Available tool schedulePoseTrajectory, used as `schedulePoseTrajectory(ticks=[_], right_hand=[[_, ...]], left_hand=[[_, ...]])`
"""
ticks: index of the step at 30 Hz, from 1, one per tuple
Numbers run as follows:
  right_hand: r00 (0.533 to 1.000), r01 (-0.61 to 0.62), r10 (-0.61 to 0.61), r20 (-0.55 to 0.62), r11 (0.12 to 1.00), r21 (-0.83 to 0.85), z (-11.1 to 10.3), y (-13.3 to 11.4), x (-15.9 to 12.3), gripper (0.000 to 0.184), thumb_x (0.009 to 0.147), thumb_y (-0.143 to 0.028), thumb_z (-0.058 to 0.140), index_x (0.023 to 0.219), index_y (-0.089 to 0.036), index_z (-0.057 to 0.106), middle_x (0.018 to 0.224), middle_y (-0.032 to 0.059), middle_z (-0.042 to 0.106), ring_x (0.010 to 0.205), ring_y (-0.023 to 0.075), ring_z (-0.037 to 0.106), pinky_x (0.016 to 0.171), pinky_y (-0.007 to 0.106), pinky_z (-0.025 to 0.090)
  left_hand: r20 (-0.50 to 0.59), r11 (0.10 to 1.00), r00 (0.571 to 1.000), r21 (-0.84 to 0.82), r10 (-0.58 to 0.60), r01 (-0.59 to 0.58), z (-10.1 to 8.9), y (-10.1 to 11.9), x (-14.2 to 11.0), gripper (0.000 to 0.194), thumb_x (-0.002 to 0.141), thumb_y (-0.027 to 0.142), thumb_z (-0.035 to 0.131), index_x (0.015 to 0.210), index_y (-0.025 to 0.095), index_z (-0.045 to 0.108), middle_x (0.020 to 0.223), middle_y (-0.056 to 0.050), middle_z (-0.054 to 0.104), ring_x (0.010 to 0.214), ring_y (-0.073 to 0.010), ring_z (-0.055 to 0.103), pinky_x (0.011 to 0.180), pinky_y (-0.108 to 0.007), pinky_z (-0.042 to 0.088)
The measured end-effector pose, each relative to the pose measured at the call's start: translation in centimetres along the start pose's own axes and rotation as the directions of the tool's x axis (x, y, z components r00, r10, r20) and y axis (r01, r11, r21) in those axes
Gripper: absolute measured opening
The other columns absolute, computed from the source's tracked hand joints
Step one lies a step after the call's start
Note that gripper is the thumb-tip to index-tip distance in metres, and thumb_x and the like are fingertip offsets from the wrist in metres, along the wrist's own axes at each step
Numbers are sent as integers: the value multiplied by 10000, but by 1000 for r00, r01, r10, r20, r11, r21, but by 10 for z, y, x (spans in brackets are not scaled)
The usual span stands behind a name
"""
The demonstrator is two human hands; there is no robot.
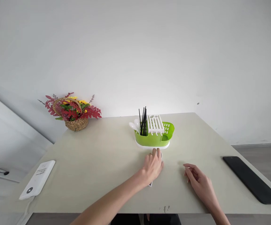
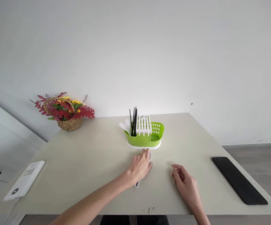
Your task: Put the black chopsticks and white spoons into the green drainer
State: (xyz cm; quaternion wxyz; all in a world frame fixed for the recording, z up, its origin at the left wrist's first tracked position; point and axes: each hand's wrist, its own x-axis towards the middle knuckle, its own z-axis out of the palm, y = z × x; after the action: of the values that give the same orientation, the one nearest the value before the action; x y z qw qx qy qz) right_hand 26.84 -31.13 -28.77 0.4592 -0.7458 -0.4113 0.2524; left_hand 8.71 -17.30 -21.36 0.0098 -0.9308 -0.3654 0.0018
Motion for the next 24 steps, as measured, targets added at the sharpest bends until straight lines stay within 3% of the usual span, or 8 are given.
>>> schedulePoseTrajectory(ticks=[4,7,10,13,15,18,21,24], right_hand=[[1000,5,-5,-8,1000,-1,0,-1,0,499,966,-649,484,1156,-220,653,780,18,691,648,177,639,652,280,491],[1000,2,-2,-4,1000,-6,-1,-2,-1,497,963,-650,485,1157,-227,656,773,15,690,641,174,637,652,276,495],[1000,-1,1,-12,1000,-5,-1,-5,-1,502,948,-662,492,1141,-232,664,768,18,699,637,177,640,649,275,499],[999,-2,2,-33,1000,-8,-1,-6,0,512,915,-684,514,1098,-238,688,751,21,711,614,177,643,629,271,504],[999,1,-1,-34,1000,-18,0,-6,1,515,904,-693,518,1080,-244,701,745,22,717,606,177,643,616,269,507],[1000,0,-1,-27,999,-37,0,-7,1,524,897,-706,512,1072,-252,708,744,23,719,608,181,644,614,271,511],[1000,-7,6,-24,999,-41,0,-6,1,526,894,-706,513,1080,-254,708,744,20,718,620,185,648,629,273,512],[1000,-12,11,-19,999,-37,0,-3,1,512,906,-694,508,1094,-259,703,738,9,711,628,180,647,642,271,506]], left_hand=[[26,998,998,-35,56,-55,-3,-1,-1,505,869,82,624,1368,142,571,1187,-230,657,925,-302,733,665,-331,574],[20,979,998,-198,63,-58,-22,-24,-13,351,883,130,640,1231,174,622,1148,-200,676,960,-306,726,682,-335,581],[-26,926,1000,-378,-17,6,-59,-58,-29,193,972,303,615,1151,231,602,1072,-109,709,863,-250,727,729,-341,587],[-134,757,984,-653,-120,4,-107,-90,-45,223,987,367,617,1190,280,587,1058,-43,729,784,-192,719,723,-304,588],[-258,661,938,-749,-233,-42,-137,-105,-50,274,978,404,637,1219,287,579,1074,-30,734,815,-183,732,746,-295,597],[-451,545,787,-819,-422,-177,-160,-116,-45,335,957,424,676,1230,271,555,1143,-43,728,962,-188,739,881,-312,608],[-533,478,666,-830,-522,-289,-153,-118,-24,367,960,431,672,1232,247,508,1216,-82,708,1106,-202,716,1002,-356,586],[-526,447,658,-841,-539,-306,-123,-112,-3,389,963,466,657,1217,233,477,1224,-112,703,1149,-217,708,1018,-371,580]])
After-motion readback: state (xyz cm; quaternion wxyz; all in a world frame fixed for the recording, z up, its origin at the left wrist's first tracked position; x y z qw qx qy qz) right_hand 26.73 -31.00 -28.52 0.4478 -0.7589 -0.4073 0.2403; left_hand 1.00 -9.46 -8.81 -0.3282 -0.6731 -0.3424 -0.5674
